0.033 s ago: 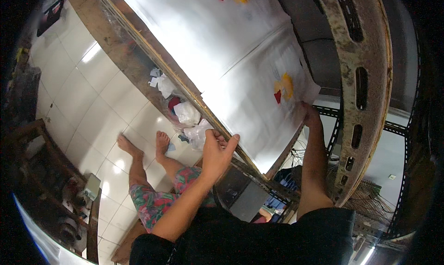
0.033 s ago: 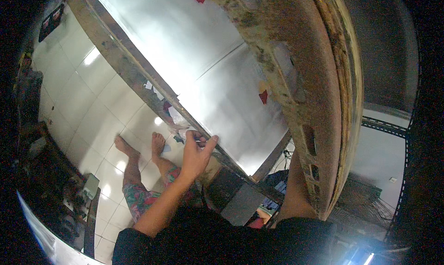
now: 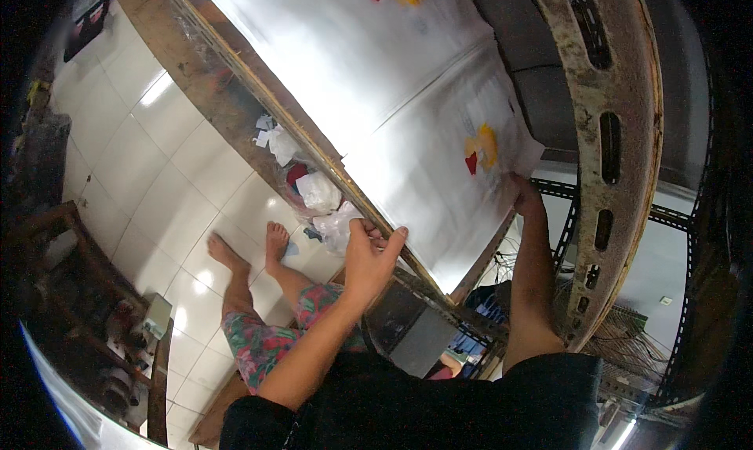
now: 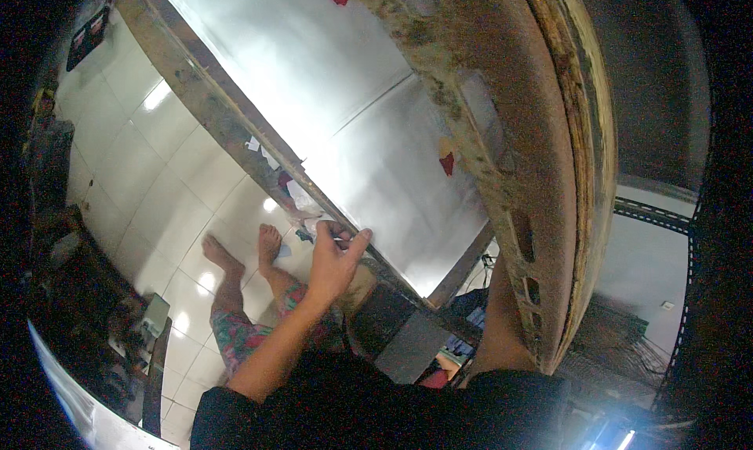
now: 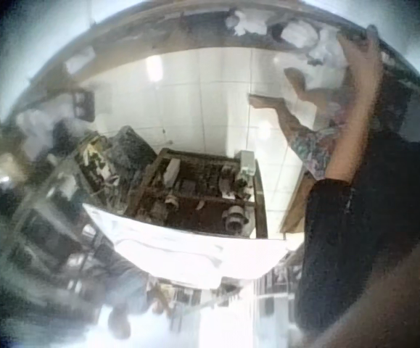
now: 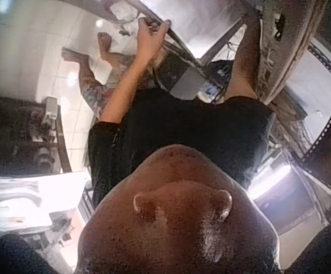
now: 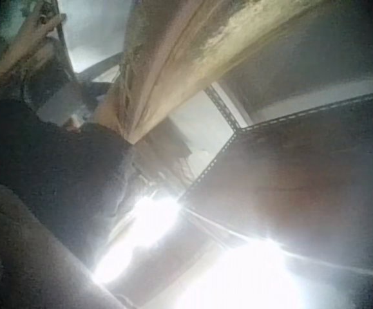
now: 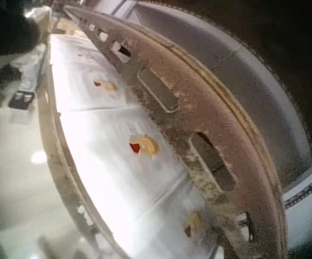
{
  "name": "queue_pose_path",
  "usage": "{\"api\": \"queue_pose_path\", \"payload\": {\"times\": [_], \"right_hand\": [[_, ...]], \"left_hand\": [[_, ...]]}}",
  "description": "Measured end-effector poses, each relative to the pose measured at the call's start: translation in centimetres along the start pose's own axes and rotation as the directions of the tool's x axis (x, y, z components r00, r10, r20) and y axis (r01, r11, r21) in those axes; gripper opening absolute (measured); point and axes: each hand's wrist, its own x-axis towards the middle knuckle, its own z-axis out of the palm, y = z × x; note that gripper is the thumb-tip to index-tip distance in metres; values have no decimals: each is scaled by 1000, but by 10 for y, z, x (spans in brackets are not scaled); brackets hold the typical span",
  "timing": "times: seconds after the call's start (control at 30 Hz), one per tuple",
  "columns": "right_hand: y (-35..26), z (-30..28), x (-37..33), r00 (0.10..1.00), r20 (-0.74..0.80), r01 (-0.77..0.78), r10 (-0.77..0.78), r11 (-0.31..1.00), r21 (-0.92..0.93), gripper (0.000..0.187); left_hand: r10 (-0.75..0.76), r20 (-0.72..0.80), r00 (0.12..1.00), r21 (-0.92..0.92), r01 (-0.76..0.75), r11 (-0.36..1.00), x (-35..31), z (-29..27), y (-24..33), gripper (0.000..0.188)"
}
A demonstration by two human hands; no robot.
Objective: The person sits on the floor and repeatedly folds white plastic bags with a logo, smoothing them flat and stacking them. The person handles the bags one at a time, aligning edges and pressing them down before stacking the folded units.
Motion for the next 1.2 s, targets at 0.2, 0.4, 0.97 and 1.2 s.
{"api": "queue_pose_path", "payload": {"times": [0.2,0.4,0.97,1.2], "right_hand": [[0,5,-9,998,-59,25,-30,996,-84,59],[3,-13,-18,990,130,53,-57,998,33,57],[96,-30,-121,886,-364,-37,-287,739,-673,76],[12,16,-33,699,318,593,-641,272,-758,72]], "left_hand": [[-37,-14,999,-75,35,997,-7,12,3,56],[-35,-1,999,-38,35,999,-1,18,-7,57],[-264,104,959,-242,282,928,-64,-15,-17,31],[-118,-80,990,-341,84,936,-98,-42,-19,21]]}}
